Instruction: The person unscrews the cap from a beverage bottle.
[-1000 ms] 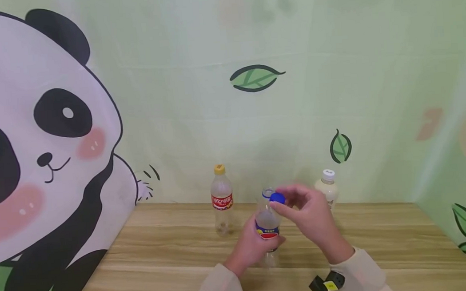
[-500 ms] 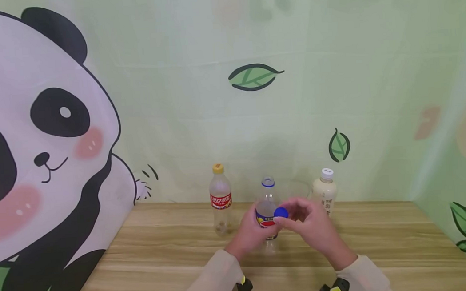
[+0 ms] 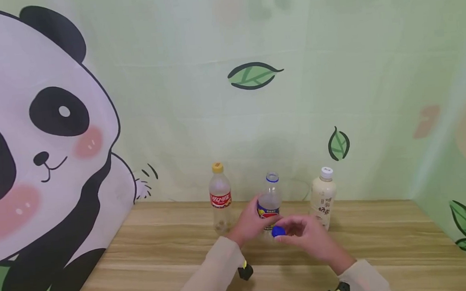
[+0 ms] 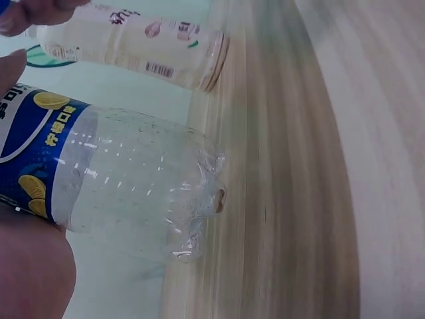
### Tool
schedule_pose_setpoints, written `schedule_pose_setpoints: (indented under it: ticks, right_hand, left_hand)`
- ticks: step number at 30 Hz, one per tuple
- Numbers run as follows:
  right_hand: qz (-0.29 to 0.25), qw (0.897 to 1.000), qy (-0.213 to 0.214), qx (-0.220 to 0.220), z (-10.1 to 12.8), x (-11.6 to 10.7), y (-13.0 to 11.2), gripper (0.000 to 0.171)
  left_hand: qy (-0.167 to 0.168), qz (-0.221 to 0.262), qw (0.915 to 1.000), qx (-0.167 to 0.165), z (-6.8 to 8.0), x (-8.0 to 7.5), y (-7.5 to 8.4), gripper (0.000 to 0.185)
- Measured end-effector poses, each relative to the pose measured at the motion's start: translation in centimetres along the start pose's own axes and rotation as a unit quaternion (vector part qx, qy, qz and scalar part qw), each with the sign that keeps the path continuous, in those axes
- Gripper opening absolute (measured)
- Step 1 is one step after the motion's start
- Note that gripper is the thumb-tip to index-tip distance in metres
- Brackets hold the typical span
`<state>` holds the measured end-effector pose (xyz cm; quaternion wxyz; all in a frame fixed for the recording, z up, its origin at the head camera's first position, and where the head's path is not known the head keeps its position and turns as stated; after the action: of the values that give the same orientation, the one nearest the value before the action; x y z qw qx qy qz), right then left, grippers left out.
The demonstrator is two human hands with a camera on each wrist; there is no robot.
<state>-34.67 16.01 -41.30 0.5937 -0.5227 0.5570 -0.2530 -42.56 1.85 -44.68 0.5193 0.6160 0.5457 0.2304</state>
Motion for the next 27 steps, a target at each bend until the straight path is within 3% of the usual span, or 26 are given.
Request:
schedule_pose_setpoints:
  ticks: [9,22,27]
  right_hand:
    - [0.016,0.999,-0.040,0.028,-0.6,1.1,2.3,0.031]
    - [0.145,0.988,-0.034,0.047,-2.4,1.2,6.2,0.030]
    - [0.163,0.985,-0.041,0.048,-2.7,1.7,6.6,0.028]
  left_hand:
    - [-0.011,0.002,0.9999,-0.001,-1.3,-0.3,-0.9,0.064]
    - [-0.005,-0.004,0.9996,-0.027,-3.1,-0.3,-1.8,0.076]
    - [-0.003,-0.010,0.9996,-0.028,-3.4,-0.2,-1.5,0.075]
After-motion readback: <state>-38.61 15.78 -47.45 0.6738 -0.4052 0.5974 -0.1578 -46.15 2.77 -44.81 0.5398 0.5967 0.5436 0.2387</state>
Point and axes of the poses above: each hand's wrist, its own z-axis away from the middle knuckle, its own x-axis out of the palm, y = z × x, the point moved 7 cm from there along -z, towards the middle knuckle, and after that the axes turned 8 degrees about x, right-handed, at the moved point
